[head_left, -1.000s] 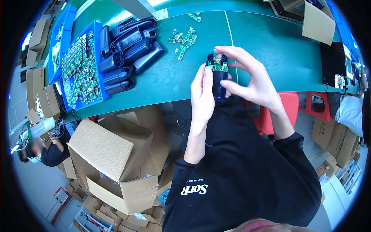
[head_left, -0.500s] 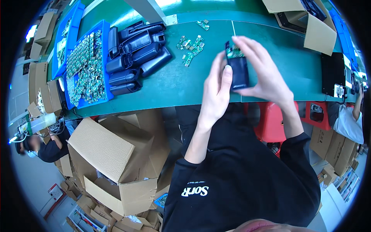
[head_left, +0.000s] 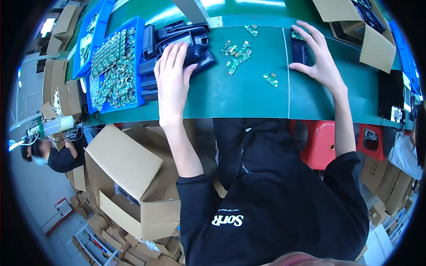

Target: Assembling circuit boards into housings and packaging them into boxes on a production line.

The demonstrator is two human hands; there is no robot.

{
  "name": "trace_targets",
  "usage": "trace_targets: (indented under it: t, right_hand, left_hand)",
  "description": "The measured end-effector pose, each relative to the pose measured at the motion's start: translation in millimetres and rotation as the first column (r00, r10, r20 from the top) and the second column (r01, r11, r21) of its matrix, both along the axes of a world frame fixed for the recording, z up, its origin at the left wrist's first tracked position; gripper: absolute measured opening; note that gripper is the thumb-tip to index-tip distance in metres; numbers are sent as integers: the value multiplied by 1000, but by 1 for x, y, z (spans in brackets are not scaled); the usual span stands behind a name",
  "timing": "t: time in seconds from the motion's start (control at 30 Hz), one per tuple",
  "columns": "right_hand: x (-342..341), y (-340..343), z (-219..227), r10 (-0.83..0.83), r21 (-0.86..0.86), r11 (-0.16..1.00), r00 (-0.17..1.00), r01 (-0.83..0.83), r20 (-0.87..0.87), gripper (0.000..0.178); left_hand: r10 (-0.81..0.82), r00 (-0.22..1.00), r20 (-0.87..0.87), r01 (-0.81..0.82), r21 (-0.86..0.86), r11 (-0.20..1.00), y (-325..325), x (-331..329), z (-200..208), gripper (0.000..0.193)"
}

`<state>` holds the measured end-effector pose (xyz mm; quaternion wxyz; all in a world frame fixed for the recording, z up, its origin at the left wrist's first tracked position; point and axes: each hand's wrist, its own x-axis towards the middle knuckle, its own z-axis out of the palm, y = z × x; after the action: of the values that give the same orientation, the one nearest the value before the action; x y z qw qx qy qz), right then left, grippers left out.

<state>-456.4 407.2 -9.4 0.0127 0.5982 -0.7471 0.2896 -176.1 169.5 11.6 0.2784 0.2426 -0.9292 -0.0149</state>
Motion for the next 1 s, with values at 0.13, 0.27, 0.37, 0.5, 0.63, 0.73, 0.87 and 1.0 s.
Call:
trace_targets:
  t: [0.13,0.27,0.37,0.5,0.63,0.73,0.87,1.0]
  right_hand:
    - [35,-8,15,82,22,996,994,-84,65,51]
    - [60,-12,7,122,129,980,965,-155,232,33]
    - [66,-11,-1,66,175,974,918,-144,391,30]
    - [69,-7,-4,45,69,995,925,-77,378,27]
    - [76,-3,7,-8,156,986,931,-52,365,26]
    - [77,-4,-4,7,134,989,921,-64,389,27]
    - [74,-2,-13,105,-12,993,851,-116,514,28]
    - [79,-3,-1,129,-49,991,796,-124,591,24]
  left_hand:
    - [-72,996,53,74,-34,997,-38,-12,14,40]
    - [10,981,193,3,-65,998,-73,-21,16,37]
    - [41,929,369,-46,4,999,-90,-28,15,34]
    - [5,927,375,-49,106,993,-107,-28,18,28]
    - [-67,986,151,38,184,982,-105,-23,38,25]
    - [-50,990,-135,79,225,971,-77,-19,60,18]
    - [120,849,-515,258,601,756,-46,-6,60,19]
    - [380,511,-771,699,630,338,-10,23,17,29]
